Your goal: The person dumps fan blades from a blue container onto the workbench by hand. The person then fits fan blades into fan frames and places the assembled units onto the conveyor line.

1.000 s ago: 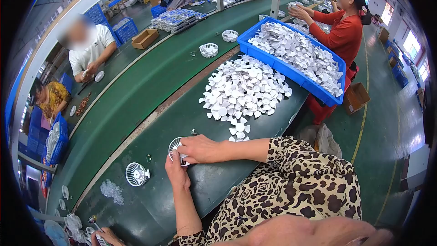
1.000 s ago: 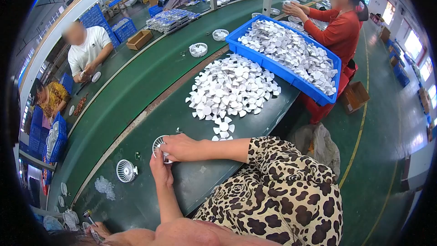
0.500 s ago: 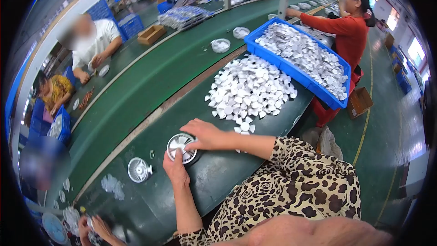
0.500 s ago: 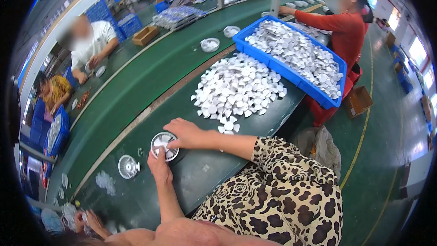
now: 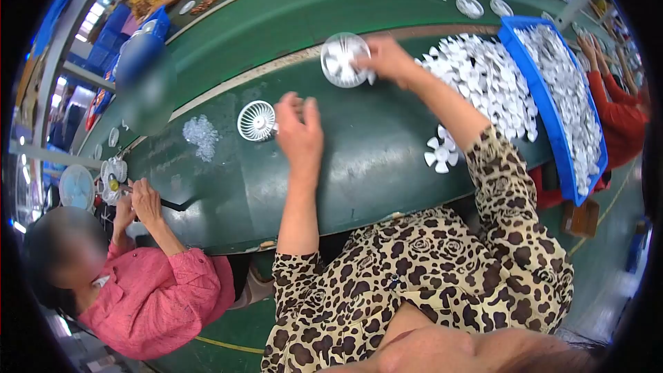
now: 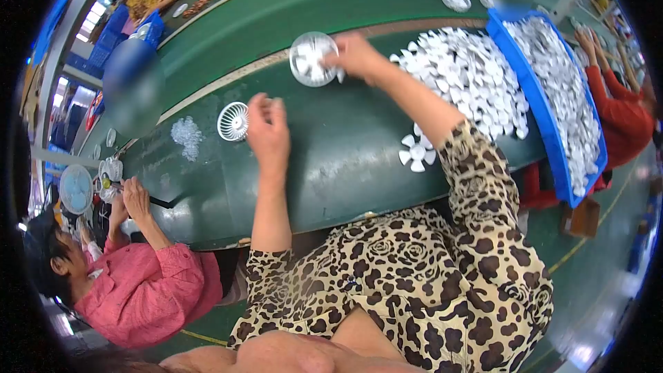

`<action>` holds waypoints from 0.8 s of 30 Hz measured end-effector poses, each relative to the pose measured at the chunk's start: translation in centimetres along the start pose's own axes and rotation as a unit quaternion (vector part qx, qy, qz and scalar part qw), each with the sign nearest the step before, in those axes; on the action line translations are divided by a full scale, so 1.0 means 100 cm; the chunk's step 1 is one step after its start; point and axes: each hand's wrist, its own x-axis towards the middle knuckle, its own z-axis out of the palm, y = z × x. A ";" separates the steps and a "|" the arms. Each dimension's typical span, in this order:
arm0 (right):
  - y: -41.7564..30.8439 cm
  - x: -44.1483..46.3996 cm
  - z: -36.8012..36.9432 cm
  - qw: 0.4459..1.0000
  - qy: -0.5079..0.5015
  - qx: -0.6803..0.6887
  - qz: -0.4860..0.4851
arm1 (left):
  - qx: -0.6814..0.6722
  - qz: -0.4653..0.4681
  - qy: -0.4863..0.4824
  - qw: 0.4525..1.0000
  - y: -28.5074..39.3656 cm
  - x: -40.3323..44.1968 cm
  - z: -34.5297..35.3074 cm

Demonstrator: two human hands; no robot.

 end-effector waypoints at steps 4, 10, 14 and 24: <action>-0.007 -0.009 -0.040 0.845 0.256 -0.421 -0.207 | 0.347 0.050 0.047 0.935 -0.020 0.014 -0.028; -0.039 -0.158 -0.045 0.793 -0.117 -0.599 -0.004 | 0.299 -0.017 -0.131 0.945 -0.010 0.003 -0.017; -0.012 -0.207 -0.028 0.791 -0.123 -0.600 0.017 | 0.129 0.020 -0.103 0.986 -0.008 -0.004 -0.006; 0.007 -0.150 0.008 0.996 -0.025 -0.005 0.088 | 0.225 -0.101 -0.139 0.959 -0.034 0.005 -0.017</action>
